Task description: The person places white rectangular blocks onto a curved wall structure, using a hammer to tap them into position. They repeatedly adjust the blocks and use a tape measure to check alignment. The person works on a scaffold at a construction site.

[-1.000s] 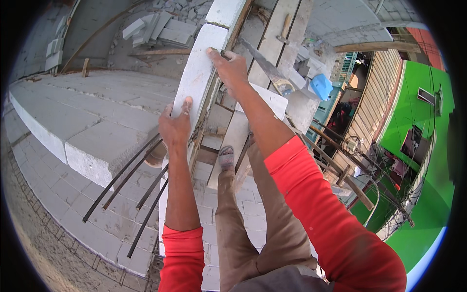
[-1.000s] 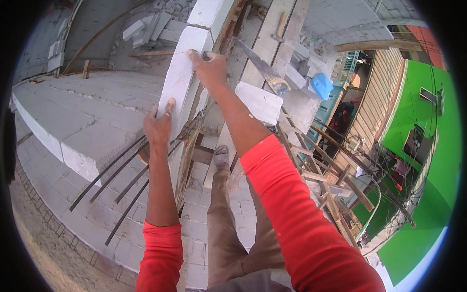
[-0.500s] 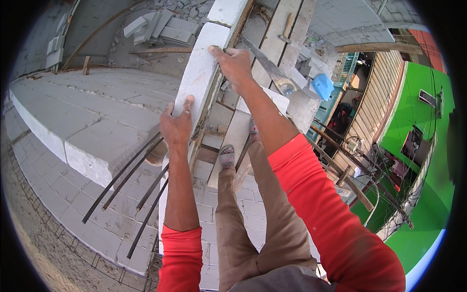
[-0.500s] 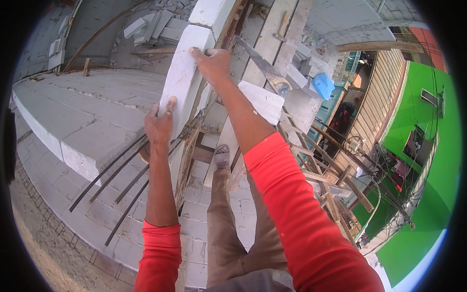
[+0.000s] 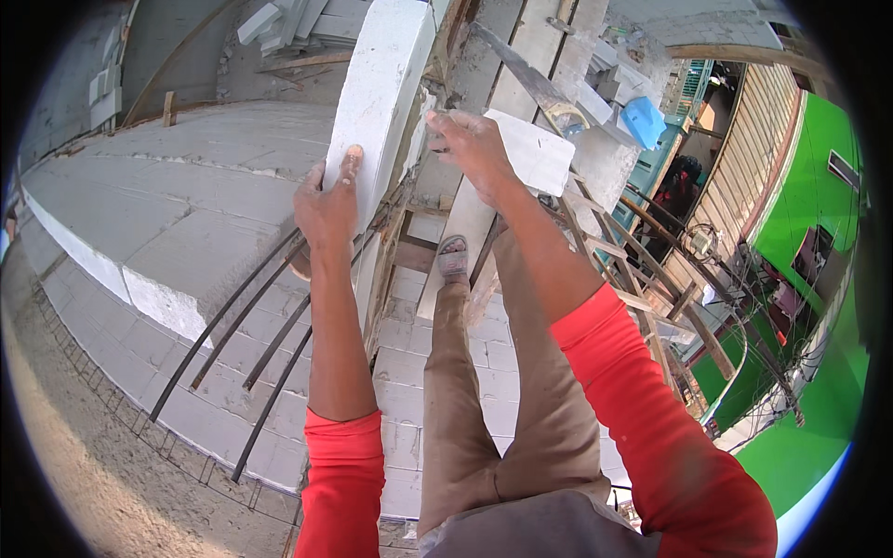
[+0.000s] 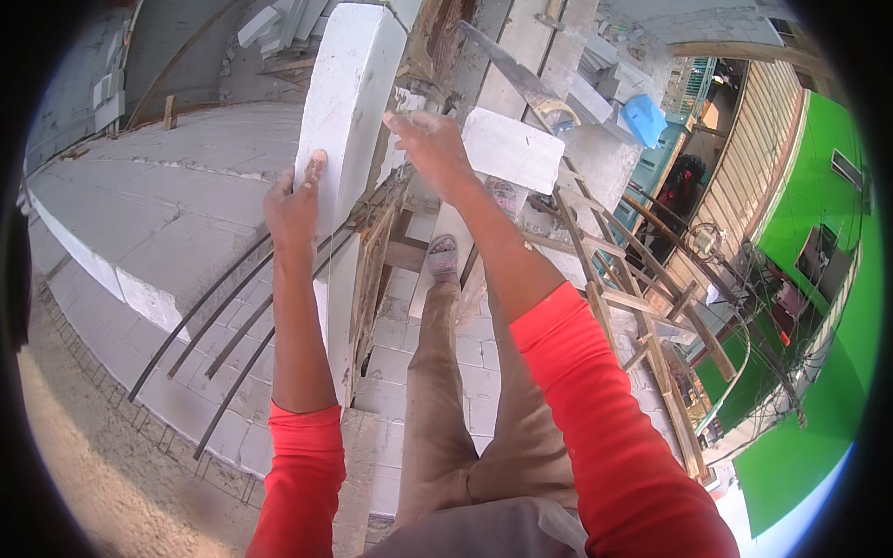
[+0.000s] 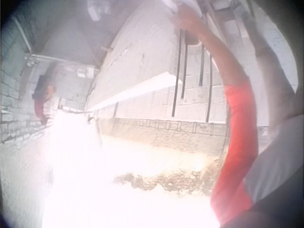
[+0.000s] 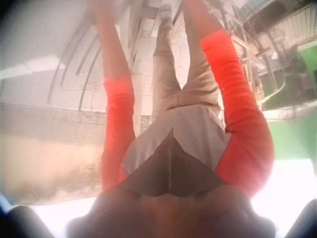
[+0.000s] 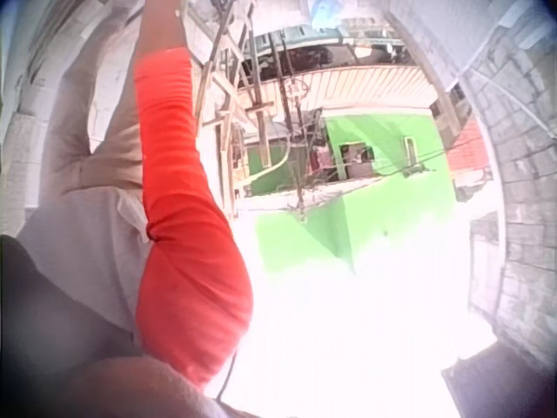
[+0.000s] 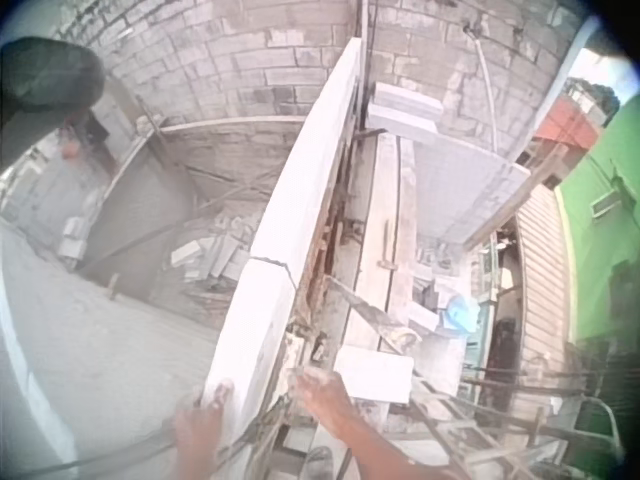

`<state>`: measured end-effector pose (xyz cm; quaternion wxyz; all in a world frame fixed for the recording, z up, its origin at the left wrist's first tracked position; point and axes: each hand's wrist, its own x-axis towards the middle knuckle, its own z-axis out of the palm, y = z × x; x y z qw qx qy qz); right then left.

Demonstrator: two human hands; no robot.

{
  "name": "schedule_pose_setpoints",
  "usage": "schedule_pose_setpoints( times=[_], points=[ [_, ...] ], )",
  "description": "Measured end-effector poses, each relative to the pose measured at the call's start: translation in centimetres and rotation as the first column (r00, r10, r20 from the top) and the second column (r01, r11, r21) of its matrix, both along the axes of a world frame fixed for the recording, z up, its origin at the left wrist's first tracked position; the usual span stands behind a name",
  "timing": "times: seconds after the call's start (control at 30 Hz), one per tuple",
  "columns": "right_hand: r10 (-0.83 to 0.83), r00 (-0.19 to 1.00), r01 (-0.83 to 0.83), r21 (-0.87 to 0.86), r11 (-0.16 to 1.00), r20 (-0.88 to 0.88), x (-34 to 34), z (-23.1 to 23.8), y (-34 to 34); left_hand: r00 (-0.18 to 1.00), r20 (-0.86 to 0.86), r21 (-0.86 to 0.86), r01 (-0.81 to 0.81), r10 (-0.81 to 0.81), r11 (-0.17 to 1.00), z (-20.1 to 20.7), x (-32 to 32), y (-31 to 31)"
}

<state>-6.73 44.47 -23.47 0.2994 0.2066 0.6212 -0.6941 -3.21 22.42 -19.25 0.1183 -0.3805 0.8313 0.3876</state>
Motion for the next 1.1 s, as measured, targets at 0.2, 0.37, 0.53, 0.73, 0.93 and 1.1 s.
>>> schedule_pose_setpoints(
  times=[0.2,0.37,0.53,0.73,0.93,1.1],
  points=[
    [0.078,0.977,-0.135,0.292,0.947,0.200,14.3,-5.4,2.8,0.999,0.034,0.094,-0.025,0.022,0.995,2.2,-0.1,0.7],
    [0.214,0.961,-0.275,0.685,0.675,0.175,28.8,-8.3,10.2,0.998,0.053,0.069,-0.042,0.038,0.997,2.7,-0.8,1.9],
    [0.221,0.917,-0.397,0.738,0.545,0.331,33.1,-3.0,14.2,0.994,0.057,0.097,-0.094,0.088,0.991,2.8,-0.5,1.8],
    [0.265,0.914,-0.400,0.787,0.470,0.306,37.3,-1.7,13.4,1.000,0.030,0.125,-0.014,0.011,0.992,2.0,-0.5,1.0],
    [0.275,0.947,-0.300,0.760,0.576,0.165,30.4,-3.2,7.1,0.999,-0.024,0.059,-0.033,0.034,0.998,0.8,0.1,0.3],
    [0.167,0.985,-0.166,0.466,0.869,0.039,12.2,2.2,1.6,0.999,0.009,0.043,-0.043,0.043,0.998,1.8,0.1,0.6]
  ],
)
